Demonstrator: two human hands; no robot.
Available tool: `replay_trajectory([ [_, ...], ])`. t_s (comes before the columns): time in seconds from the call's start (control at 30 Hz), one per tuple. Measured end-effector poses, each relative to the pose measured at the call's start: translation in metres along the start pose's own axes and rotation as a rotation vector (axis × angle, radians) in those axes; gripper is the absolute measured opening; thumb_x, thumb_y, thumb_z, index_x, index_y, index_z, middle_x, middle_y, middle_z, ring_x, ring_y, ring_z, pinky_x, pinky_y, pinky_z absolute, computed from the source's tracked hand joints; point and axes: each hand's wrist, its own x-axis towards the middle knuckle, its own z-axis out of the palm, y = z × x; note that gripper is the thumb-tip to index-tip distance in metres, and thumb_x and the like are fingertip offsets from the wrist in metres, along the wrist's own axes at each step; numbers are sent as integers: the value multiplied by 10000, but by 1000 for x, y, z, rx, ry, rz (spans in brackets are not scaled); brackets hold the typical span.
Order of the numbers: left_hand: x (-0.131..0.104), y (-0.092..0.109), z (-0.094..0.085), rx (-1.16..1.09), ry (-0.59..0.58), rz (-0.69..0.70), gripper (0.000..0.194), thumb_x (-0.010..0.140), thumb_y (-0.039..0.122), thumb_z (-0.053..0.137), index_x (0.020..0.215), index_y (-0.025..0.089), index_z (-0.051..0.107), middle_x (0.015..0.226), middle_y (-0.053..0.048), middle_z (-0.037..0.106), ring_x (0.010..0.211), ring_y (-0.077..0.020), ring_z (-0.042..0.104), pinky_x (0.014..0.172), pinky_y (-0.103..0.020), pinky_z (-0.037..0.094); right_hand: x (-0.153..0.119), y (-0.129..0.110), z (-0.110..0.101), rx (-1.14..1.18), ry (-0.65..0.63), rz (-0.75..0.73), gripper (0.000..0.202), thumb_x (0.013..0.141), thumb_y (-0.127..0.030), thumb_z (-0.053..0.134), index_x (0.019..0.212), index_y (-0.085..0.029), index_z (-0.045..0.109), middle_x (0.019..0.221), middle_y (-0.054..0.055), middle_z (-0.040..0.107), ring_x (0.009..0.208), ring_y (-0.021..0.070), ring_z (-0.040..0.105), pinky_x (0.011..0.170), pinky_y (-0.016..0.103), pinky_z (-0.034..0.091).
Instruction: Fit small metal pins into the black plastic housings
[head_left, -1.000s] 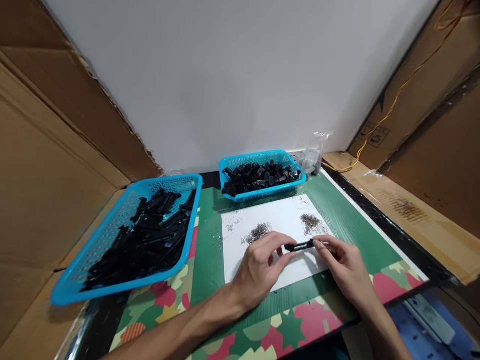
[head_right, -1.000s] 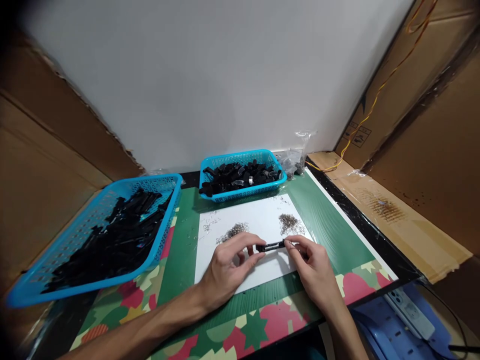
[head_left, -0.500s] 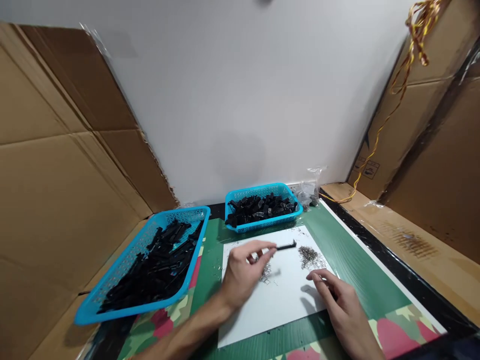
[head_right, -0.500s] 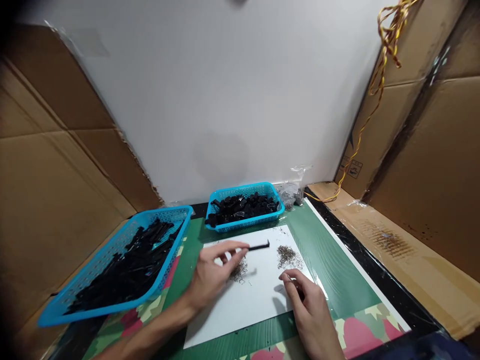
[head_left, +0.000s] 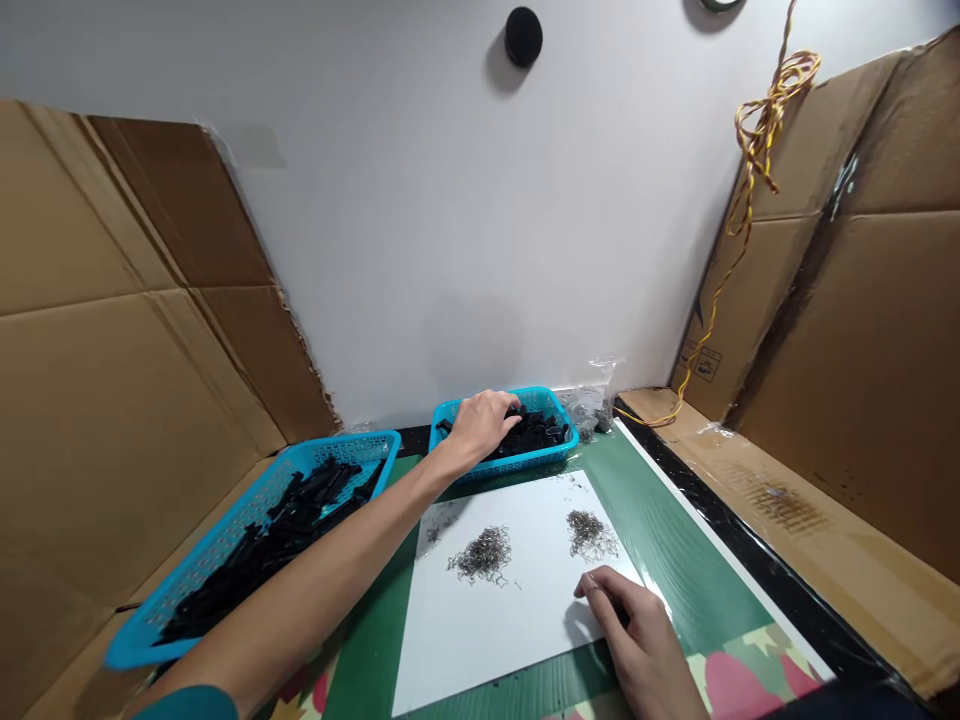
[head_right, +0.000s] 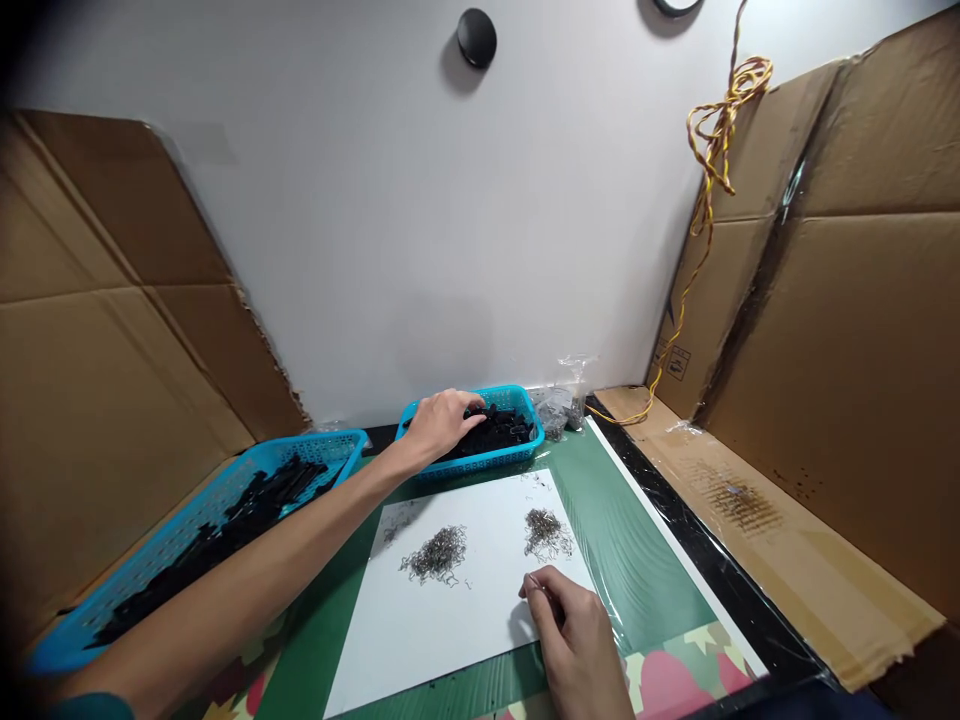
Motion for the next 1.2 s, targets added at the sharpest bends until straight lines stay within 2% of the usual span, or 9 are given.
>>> replay_trajectory([
  [0.2,-4,-2,5,-8,-50,39,217,966,351,741,1136,242,820,1105,-93,821,1079,-318,747,863,-348,557,0,-8,-7,-31,-91,30,526,1064,-613,446,849,-217,716,754,30,681,692,212,588,640,292,400],
  [0.47,-42,-14,-25,-70,6,-84,365,1078,431,528,1234,229,789,1157,-89,800,995,-260,727,837,-325,545,-5,-5,-19,-37,-117,69,464,1060,-579,485,908,-214,728,889,53,749,818,235,645,694,299,428],
  [0.53,-54,-28,-38,-51,-3,-136,345,1058,406,554,1212,213,796,1123,-92,803,962,-253,720,832,-321,534,-6,-3,-21,-53,-119,77,451,1053,-576,503,907,-218,735,881,48,754,811,234,648,700,299,439],
  [0.63,-72,-63,-59,9,-50,-240,286,1002,365,610,1083,193,824,1032,-89,807,894,-239,703,807,-314,514,-8,-1,-25,-82,-113,81,442,1046,-575,517,932,-219,751,913,55,771,829,244,674,721,301,465],
  [0.77,-104,-117,-82,74,-208,-373,226,866,399,723,770,209,800,794,-52,780,759,-218,670,693,-282,466,-11,3,-26,-145,-33,60,424,1048,-557,500,1093,-229,765,1036,80,798,912,275,723,771,319,501],
  [0.83,-123,-138,-88,86,-271,-416,218,826,411,745,720,223,779,764,-37,775,717,-209,662,647,-275,437,-12,3,-24,-200,-37,47,411,1047,-550,482,1143,-254,752,1038,70,805,879,275,734,756,327,502],
  [1.0,-160,-165,-82,85,-321,-455,151,803,384,729,811,256,810,871,-36,806,804,-240,700,654,-286,433,-10,-1,-15,-386,-29,12,363,1010,-538,485,1081,-286,736,884,59,801,720,284,712,656,343,464],
  [1.1,-171,-171,-70,49,-337,-435,164,820,362,691,869,261,811,946,-40,823,865,-244,723,699,-284,469,-6,-5,-8,-446,4,-13,351,992,-540,494,1018,-279,728,763,62,758,644,280,680,594,334,424],
  [1.2,-175,-174,-55,22,-348,-417,167,805,346,688,889,249,796,985,-58,825,921,-259,735,747,-291,496,-1,-10,2,-468,-69,-27,341,984,-541,515,965,-274,726,716,52,720,625,265,659,565,318,393],
])
